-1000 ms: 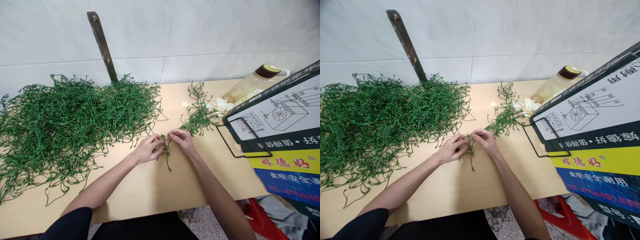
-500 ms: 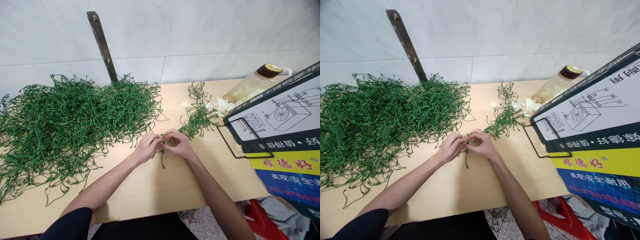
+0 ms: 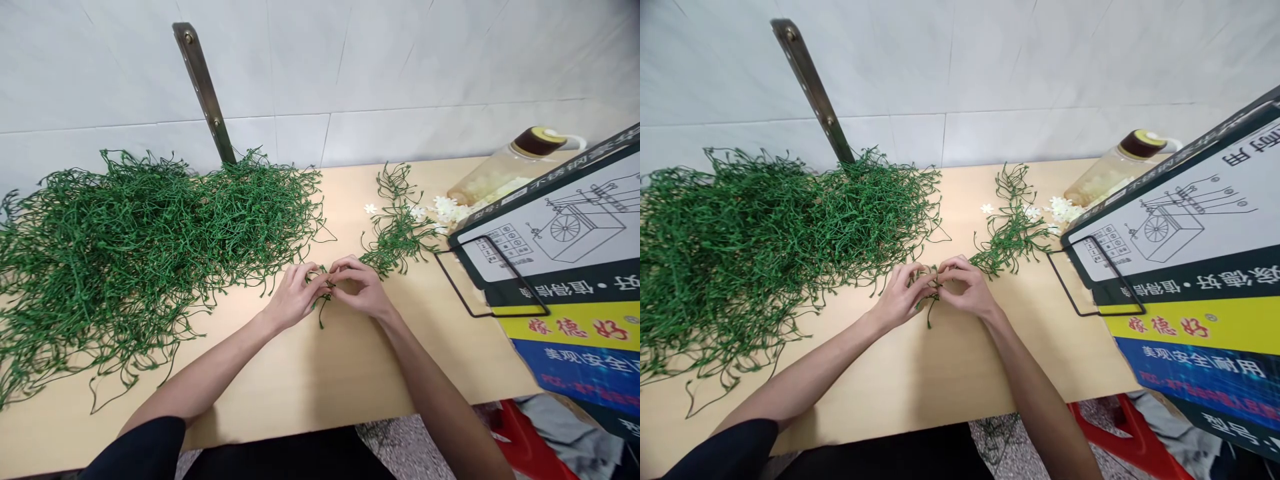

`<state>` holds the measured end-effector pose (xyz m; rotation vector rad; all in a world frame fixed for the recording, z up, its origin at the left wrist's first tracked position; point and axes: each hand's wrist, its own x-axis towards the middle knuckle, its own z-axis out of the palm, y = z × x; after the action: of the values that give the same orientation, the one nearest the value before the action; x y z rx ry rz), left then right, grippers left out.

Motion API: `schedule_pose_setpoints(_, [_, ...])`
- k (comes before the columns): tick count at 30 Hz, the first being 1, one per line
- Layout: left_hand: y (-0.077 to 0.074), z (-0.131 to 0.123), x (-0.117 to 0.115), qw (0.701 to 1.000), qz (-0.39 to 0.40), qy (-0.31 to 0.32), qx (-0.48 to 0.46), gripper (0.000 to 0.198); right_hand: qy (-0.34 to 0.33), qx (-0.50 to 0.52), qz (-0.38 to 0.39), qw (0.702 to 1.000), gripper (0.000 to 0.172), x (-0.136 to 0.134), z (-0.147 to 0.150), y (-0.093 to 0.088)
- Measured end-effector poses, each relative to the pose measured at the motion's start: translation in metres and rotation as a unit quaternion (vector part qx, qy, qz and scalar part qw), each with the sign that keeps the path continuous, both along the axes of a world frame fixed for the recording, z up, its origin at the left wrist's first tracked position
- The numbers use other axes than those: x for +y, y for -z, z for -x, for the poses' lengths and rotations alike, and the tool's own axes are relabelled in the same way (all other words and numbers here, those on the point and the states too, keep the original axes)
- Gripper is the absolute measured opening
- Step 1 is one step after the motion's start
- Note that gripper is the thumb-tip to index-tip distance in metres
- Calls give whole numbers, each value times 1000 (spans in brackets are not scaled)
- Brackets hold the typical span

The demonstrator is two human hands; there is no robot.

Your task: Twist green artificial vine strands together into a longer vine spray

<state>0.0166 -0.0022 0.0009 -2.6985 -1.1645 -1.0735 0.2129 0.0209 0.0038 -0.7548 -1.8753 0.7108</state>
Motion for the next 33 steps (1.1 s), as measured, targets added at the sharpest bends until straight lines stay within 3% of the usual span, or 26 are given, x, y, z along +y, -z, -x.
schedule_pose_setpoints(5, [-3,0,-2,999,-38,-7,32,16,-27,17,23,999,14,-1,1,0])
schedule_pose_setpoints(9, [-4,1,-2,996,-64,23,57,14,-70,24,114,991,21,-4,0,1])
schedule_pose_setpoints(13, [-2,2,-2,995,-66,14,69,15,-48,-44,167,984,11,-5,-2,-3])
schedule_pose_setpoints(16, [-2,2,-1,993,-80,-8,89,17,-24,-76,163,983,3,-5,-3,-8])
schedule_pose_setpoints(23, [-2,-2,1,992,-66,-72,81,17,34,-132,119,984,9,-4,-4,-4])
schedule_pose_setpoints(27, [-2,-1,1,995,-38,-60,74,19,15,-157,99,983,7,-3,-5,3])
schedule_pose_setpoints(33, [1,-1,0,993,37,-66,95,23,-19,-211,69,975,19,-3,-3,3])
